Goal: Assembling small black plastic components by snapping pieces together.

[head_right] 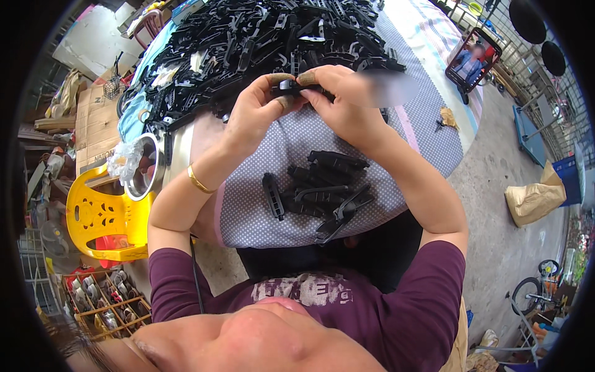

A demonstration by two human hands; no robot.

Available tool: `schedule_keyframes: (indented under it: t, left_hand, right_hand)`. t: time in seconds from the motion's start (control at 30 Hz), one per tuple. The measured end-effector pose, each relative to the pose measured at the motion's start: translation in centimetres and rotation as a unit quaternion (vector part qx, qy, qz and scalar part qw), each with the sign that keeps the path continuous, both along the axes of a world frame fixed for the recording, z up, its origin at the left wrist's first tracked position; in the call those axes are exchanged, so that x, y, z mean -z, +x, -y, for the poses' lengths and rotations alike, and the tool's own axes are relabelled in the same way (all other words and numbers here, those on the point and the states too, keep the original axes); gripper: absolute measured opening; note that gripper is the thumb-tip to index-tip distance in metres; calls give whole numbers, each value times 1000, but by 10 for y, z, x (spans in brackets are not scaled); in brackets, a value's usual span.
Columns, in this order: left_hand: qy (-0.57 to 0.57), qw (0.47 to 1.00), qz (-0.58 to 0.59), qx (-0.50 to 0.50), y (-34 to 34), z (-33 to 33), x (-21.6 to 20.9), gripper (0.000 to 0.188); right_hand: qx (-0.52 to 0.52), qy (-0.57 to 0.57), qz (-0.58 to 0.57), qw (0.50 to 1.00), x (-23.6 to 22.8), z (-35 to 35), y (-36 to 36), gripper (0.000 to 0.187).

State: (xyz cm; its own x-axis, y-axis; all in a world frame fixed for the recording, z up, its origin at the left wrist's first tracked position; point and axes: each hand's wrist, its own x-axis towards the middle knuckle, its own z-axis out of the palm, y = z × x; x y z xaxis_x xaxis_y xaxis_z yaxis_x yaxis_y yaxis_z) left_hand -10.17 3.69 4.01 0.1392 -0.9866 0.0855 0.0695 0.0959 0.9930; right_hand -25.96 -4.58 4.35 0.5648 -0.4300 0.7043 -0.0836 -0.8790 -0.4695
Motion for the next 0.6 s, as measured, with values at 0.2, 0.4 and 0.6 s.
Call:
schedule_keyframes:
  t: [0.2,0.4,0.6]
  left_hand:
    - [0,994,-109,29,8,4,4,30]
    - [-103,986,128,-23,4,2,-6,31]
    - [-176,941,287,-25,5,0,-10,40]
  right_hand:
    - [21,-65,-10,998,-4,-9,-1,35]
    - [-20,-24,-4,1000,-1,6,-2,45]
    - [-123,158,-102,974,-5,19,-10,44]
